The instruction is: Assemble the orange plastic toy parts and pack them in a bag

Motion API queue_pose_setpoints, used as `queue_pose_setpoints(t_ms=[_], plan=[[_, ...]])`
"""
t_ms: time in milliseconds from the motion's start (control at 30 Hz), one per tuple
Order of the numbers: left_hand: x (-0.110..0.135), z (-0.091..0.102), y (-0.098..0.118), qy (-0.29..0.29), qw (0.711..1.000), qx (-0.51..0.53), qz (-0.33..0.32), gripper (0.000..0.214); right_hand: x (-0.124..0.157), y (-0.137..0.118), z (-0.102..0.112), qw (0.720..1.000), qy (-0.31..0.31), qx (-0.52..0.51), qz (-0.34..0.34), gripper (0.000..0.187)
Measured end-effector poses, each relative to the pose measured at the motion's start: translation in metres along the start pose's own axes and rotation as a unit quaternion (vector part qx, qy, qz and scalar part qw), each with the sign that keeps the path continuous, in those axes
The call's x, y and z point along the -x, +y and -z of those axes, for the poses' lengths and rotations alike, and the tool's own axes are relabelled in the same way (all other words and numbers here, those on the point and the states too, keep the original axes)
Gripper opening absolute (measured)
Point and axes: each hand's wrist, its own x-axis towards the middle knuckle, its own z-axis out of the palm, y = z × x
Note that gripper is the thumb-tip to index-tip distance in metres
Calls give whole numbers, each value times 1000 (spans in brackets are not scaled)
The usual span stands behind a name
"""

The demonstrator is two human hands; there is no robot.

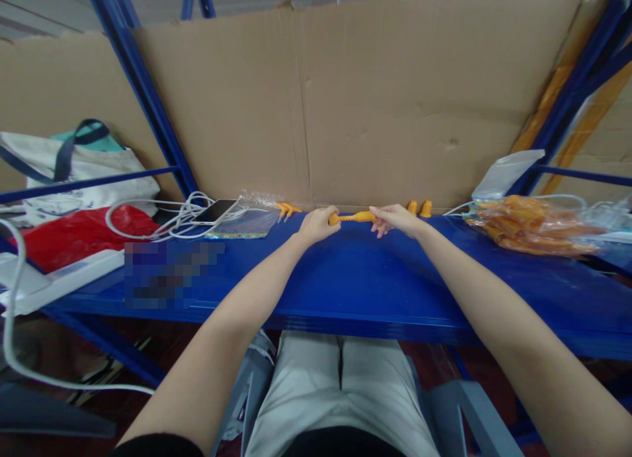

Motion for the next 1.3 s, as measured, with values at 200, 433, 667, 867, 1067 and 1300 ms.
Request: queue_pose_setpoints(t_ms=[200, 433, 667, 867, 1067, 1300], plan=[[0, -1, -1, 0, 1000, -3, 5, 28, 3, -7, -6, 999, 10, 20, -47, 44], [-2, -3, -5, -12, 1000, -7, 13, 30, -4, 9, 1, 1000, -18, -22, -13, 27], [-2, -6, -9, 0, 1000, 8, 4, 30, -9, 18, 4, 998, -32, 16, 60, 18], [-2, -8, -13, 11, 1000, 16, -6, 29, -7, 11, 1, 998, -23, 43, 49, 41], [-2, -6, -11, 9, 999, 31, 8, 28, -6, 11, 0, 999, -26, 20, 40, 29], [-2, -5, -10, 16, 999, 38, 18, 28, -9, 16, 1, 997, -7, -22, 76, 28]])
